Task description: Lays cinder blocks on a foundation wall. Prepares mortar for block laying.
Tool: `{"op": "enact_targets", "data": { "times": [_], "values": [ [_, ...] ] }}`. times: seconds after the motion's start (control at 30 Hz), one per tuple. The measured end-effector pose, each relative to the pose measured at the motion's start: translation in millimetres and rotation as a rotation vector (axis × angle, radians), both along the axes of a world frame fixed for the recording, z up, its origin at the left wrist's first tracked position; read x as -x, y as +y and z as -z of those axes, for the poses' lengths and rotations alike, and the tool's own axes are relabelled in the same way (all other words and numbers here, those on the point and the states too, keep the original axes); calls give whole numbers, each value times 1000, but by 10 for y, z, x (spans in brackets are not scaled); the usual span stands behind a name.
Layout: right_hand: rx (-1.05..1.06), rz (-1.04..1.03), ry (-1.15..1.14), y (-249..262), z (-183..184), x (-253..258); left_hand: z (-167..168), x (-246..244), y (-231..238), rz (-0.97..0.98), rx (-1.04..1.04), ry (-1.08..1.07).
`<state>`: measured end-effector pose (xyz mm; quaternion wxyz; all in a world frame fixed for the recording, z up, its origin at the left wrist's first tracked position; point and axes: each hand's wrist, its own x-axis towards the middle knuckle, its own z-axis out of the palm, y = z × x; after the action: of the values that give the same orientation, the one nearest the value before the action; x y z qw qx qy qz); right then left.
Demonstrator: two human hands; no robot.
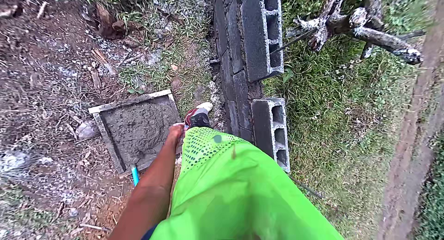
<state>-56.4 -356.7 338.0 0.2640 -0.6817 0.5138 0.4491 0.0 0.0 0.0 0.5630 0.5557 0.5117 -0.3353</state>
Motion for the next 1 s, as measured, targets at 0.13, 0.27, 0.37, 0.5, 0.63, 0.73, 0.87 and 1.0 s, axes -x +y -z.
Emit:
{"op": "enact_targets", "data": {
  "times": [0.13, 0.27, 0.37, 0.5, 0.63, 0.73, 0.87, 1.0],
  "values": [
    [69, 155, 8, -419, 717, 389, 21, -53, 10, 127, -38, -61],
    [143, 570, -204, -752, 1284, 818, -284, -198, -46, 293, -35, -148],
    [115, 770, -341, -958, 1781, 1247, -697, -351, -116, 455, -53, -201],
    [100, 932, -361, -888, 1949, 1539, -1079, -566, -294, 719, -81, -249],
    [90, 1099, -406, -549, 2141, 2019, -787, -725, -257, 895, -64, -246],
    [75, 1256, -409, -147, 2232, 2437, -208, -1025, -130, 1077, -70, -90],
    [84, 1465, -379, 319, 2287, 2889, -206, -1266, -466, 1041, 40, -223],
    [112, 1589, -400, 509, 2317, 3184, -845, -1411, -1403, 1116, -41, -126]
  ]
}}
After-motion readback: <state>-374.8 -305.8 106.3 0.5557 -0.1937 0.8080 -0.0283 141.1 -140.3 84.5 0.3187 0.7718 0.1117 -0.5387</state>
